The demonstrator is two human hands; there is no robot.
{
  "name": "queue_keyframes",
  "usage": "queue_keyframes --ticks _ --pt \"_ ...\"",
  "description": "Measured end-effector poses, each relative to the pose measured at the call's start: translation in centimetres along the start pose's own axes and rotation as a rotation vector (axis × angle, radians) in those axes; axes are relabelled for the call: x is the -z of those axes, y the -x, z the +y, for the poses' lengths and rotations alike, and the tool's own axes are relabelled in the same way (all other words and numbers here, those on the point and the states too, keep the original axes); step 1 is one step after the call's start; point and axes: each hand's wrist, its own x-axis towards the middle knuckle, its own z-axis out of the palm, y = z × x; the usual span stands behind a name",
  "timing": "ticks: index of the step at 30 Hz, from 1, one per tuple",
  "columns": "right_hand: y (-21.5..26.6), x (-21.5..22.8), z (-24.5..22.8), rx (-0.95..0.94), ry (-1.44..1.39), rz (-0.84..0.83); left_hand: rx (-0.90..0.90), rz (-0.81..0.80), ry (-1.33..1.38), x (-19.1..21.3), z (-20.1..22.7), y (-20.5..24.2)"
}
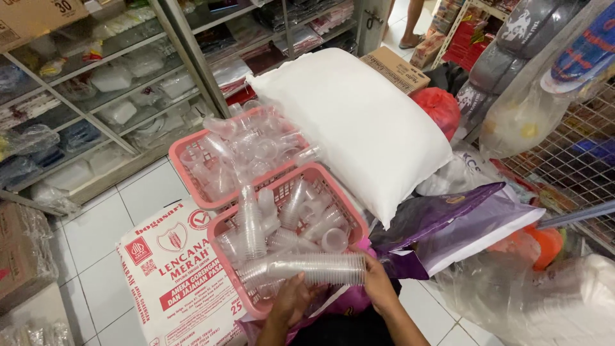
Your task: The person picks up stacks of clear plastic cups from a pink basket and places them into a pink plastic bag. They repeat this process multiple times, handling the cups by hand without using any tools.
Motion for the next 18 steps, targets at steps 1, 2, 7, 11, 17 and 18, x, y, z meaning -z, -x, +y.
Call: queue_keyframes --ticks 1,2,7,11,17,18 --pt "-0.1 -0.3 -0.2 0.041 0.017 -0.012 -0.008 -0.023 0.001 -0.2 0.2 -0.3" --pt "0.0 -0.3 -0.3 0.075 0.036 -0.028 -0.017 -0.039 0.008 -0.3 0.2 -0.2" --pt "-1.6 0.9 -0.3 0.148 0.173 -0.169 -0.076 0.004 -0.036 0.3 1.7 -0.5" --pt "-4.5 1.3 0.6 0.022 0.262 -0.111 -0.149 0.02 0.093 1.0 2.0 -0.3" --pt "-9.9 1.2 3.6 0.721 0.976 -0.02 -0.263 0.073 0.087 0.7 2.9 0.3" --pt "-10.5 1.0 4.3 0.645 0.986 -0.062 -0.255 0.083 0.085 0.8 2.9 0.5"
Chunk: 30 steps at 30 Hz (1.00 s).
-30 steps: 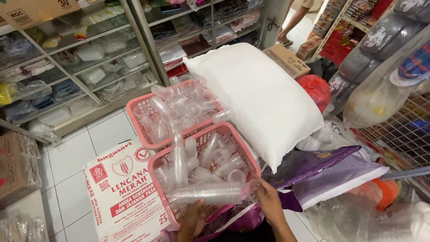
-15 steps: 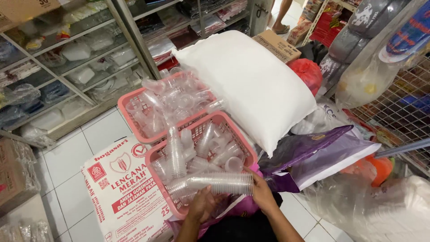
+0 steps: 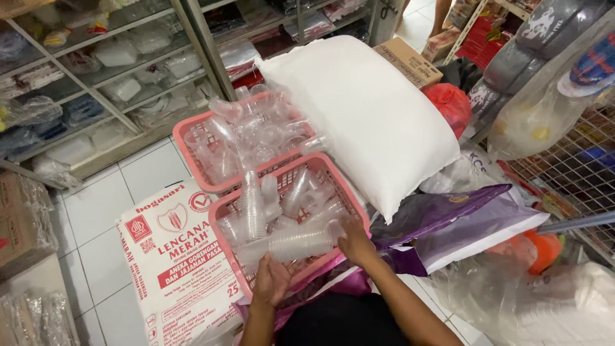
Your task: The person picks up stacks of clear plastic cups from a pink basket and places them into a pink plastic bag. They repeat this process multiple times, handling the cups by hand without using any tools.
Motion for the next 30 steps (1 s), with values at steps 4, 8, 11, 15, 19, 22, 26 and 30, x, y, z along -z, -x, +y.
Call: queue_keyframes --ticks 4,8,11,15,19,22,26,30 --pt "-0.8 -1.9 0.3 -0.093 0.006 -0.107 0.004 0.047 0.016 0.8 0.3 0.4" --pt "-1.3 -0.8 -0.8 -0.165 0.009 -0.069 -0.049 0.065 0.047 0.9 0.2 0.2" --pt "-1.7 0.5 -1.4 -0.053 -0.052 -0.001 -0.017 0.056 0.092 1.0 -0.2 0.0" --pt "-2.0 2.0 -2.4 -0.396 -0.314 -0.136 -0.031 0.01 0.059 0.1 -0.4 0.3" --pt "-1.1 2.9 -1.6 -0.349 -0.285 -0.054 0.001 -0.037 0.049 -0.8 -0.4 0.7" --pt "-0.3 4.5 -0.8 -0.432 -0.259 0.031 0.017 -0.05 0.044 -1.0 -0.4 1.1" --pt "1.5 7.8 -0.6 -0.474 -0.565 0.215 0.053 -0.046 0.002 -0.2 -0.7 1.0" --pt "4.8 10.8 -2.7 -0.583 -0.814 0.214 0.095 -0.082 -0.046 2.7 -2.2 0.0"
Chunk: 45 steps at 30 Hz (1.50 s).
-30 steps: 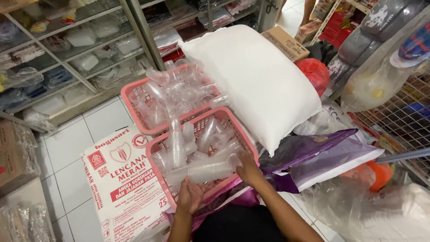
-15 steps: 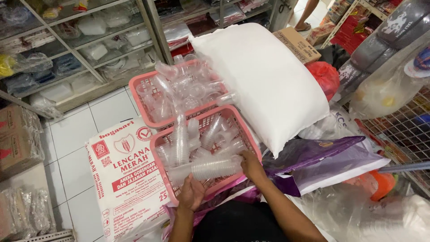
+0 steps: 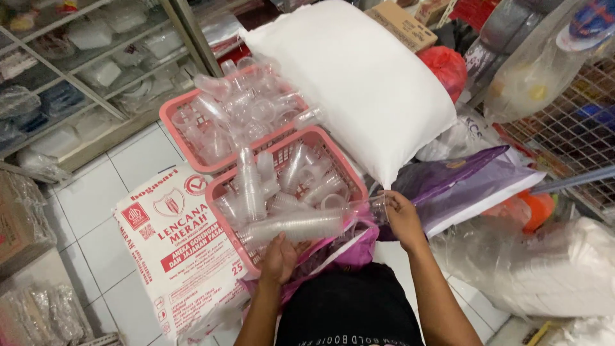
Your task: The person picks up stacks of clear plastic cups from a pink basket and places them into a pink plastic bag. They repeat this process multiple times, handling the cups by hand without using any tools.
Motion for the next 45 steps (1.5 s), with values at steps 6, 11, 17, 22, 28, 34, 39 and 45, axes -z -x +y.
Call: queue_keyframes --ticks 6,11,17,22,28,34,39,45 --pt "4.3 -1.3 -0.5 -0.056 -0.06 -0.033 0.09 0.035 -0.078 0.6 -1.4 -2.2" --pt "6.7 -4.7 1.5 0.246 0.317 -0.045 0.135 -0.146 -0.118 2.9 -3.4 -1.8" --pt "4.5 -4.8 0.8 0.317 0.477 -0.099 0.07 0.086 -0.188 0.0 -0.8 -1.7" --pt "-0.2 -6.6 0.9 0.348 0.627 -0.09 -0.027 0.056 0.02 -0.2 0.2 -0.3" --pt "-3.5 -10.0 2.3 0.308 0.886 -0.185 -0.118 0.017 0.043 0.7 1.8 1.7" --pt "-3.5 -10.5 2.7 0.338 0.896 -0.108 -0.165 0.078 0.007 0.6 4.0 3.0" --pt "-5.2 -9.7 2.6 0.354 0.855 -0.194 -0.15 0.032 0.002 0.1 4.1 1.9" --pt "-4.7 -7.8 2.7 0.192 0.646 -0.157 -0.111 0.077 0.033 -0.4 2.9 0.6"
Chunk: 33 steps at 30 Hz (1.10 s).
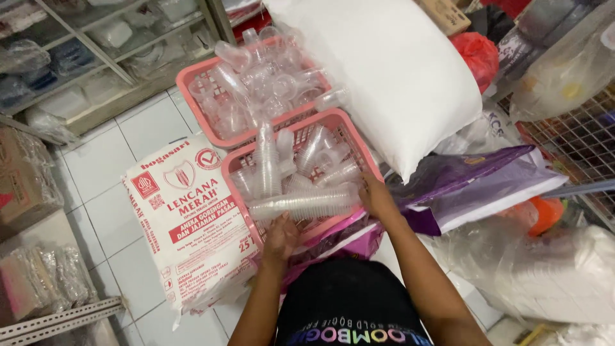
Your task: The person picks up stacks of clear plastic cups from a pink basket and places them into a pink plastic bag. They repeat this process multiple times, handling the cups by hand without using any tools.
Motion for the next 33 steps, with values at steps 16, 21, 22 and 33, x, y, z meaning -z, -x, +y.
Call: queue_keyframes --ticks 16,21,22,33 --pt "7.8 2.4 0.0 -0.254 -0.77 0.131 0.153 -0.067 0.001 1.0 -4.8 -1.0" --pt "8.3 1.4 -2.4 -0.123 -0.65 0.072 0.119 -0.108 -0.006 -0.1 -5.5 -1.0" --pt "8.2 1.5 -2.6 -0.064 -0.627 0.053 0.132 -0.096 -0.02 0.2 -5.0 -0.8" --pt "0.8 -1.3 -0.9 0.322 0.004 0.167 -0.107 -0.061 0.029 0.6 2.1 3.2"
